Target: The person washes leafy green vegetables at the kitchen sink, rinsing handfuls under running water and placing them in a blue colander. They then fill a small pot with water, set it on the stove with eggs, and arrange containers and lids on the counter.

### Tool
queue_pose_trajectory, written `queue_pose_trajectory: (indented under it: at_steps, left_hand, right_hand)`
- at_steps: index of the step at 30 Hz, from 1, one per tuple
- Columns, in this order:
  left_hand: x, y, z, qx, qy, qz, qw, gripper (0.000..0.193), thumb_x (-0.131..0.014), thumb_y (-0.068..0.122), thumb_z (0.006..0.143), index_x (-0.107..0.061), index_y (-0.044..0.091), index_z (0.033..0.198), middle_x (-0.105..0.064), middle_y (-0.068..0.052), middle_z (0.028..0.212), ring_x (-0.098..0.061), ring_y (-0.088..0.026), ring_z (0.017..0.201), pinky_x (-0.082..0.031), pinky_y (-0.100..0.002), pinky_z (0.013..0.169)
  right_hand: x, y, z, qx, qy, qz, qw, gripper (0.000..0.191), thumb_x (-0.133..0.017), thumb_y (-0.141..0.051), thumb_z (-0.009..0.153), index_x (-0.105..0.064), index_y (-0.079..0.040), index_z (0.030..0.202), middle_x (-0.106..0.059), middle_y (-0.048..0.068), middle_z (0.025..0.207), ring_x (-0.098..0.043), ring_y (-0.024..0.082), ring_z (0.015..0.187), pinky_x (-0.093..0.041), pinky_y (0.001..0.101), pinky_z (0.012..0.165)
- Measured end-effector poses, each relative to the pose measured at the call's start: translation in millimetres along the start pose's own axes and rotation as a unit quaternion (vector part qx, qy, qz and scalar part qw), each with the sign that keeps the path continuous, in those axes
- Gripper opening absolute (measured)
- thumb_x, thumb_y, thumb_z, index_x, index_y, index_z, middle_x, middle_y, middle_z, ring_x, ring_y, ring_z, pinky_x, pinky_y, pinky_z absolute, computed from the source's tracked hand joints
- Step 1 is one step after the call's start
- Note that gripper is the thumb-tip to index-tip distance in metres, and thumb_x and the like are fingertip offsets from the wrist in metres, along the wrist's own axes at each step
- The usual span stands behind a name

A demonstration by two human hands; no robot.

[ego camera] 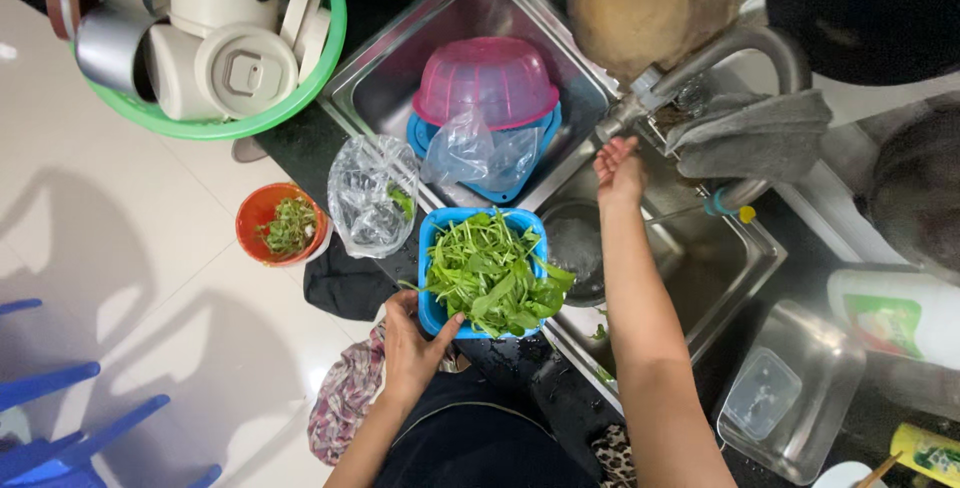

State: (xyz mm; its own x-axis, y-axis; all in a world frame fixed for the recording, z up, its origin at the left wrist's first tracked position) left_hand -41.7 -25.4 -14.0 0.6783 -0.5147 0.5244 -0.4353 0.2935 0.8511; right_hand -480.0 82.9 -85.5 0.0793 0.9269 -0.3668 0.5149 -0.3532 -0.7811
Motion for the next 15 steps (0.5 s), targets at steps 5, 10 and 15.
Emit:
queue_pose_trajectory:
  at_steps: [5,10,15]
  left_hand:
    - [2.3,3.1,1.8,0.003,-0.01,-0.021,1.0,0.076,-0.09,0.03,0.075,-0.041,-0.003,0.123,-0.062,-0.022,0.108,-0.066,-0.032,0.095,-0.055,-0.041,0.081]
    - [1.7,3.7,3.7,0.037,-0.031,-0.027,0.998,0.076,-0.09,0.029,0.075,-0.041,-0.003,0.123,-0.061,-0.023,0.11,-0.067,-0.032,0.094,-0.055,-0.041,0.081]
    - [4.6,5.5,4.7,-0.004,-0.015,-0.029,0.999,0.076,-0.091,0.028,0.075,-0.041,-0.003,0.124,-0.064,-0.025,0.109,-0.066,-0.035,0.098,-0.054,-0.043,0.084]
  right_hand:
    - [-1.5,-7.1,1.9,-0.009,-0.016,0.007,1.0,0.036,-0.061,-0.037,0.104,-0.068,-0.002,0.11,-0.07,0.006,0.092,-0.065,0.017,0.077,-0.056,0.0282,0.067]
    - [-4.3,-17.4,-77.2,0.044,-0.127,-0.234,0.963,0.02,-0.062,-0.013,0.096,-0.07,-0.011,0.114,-0.071,0.002,0.096,-0.065,0.014,0.078,-0.055,0.0281,0.065]
    - [-25.7,-9.7,-221.5,0.302,-0.33,-0.488,0.749,0.022,-0.072,0.0,0.085,-0.08,-0.013,0.102,-0.065,0.003,0.1,-0.065,0.014,0.085,-0.054,0.0276,0.072]
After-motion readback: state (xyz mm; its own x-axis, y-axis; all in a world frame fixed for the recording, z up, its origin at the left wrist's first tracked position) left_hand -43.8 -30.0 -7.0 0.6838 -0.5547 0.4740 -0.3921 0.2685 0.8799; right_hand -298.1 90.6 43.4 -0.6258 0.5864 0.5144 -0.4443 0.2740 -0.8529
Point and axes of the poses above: each hand's wrist, its own z-axis towards the middle knuckle, its own x-axis out of the back of the hand, y = z × x, the point moved 5 cm from there along z, towards the middle knuckle
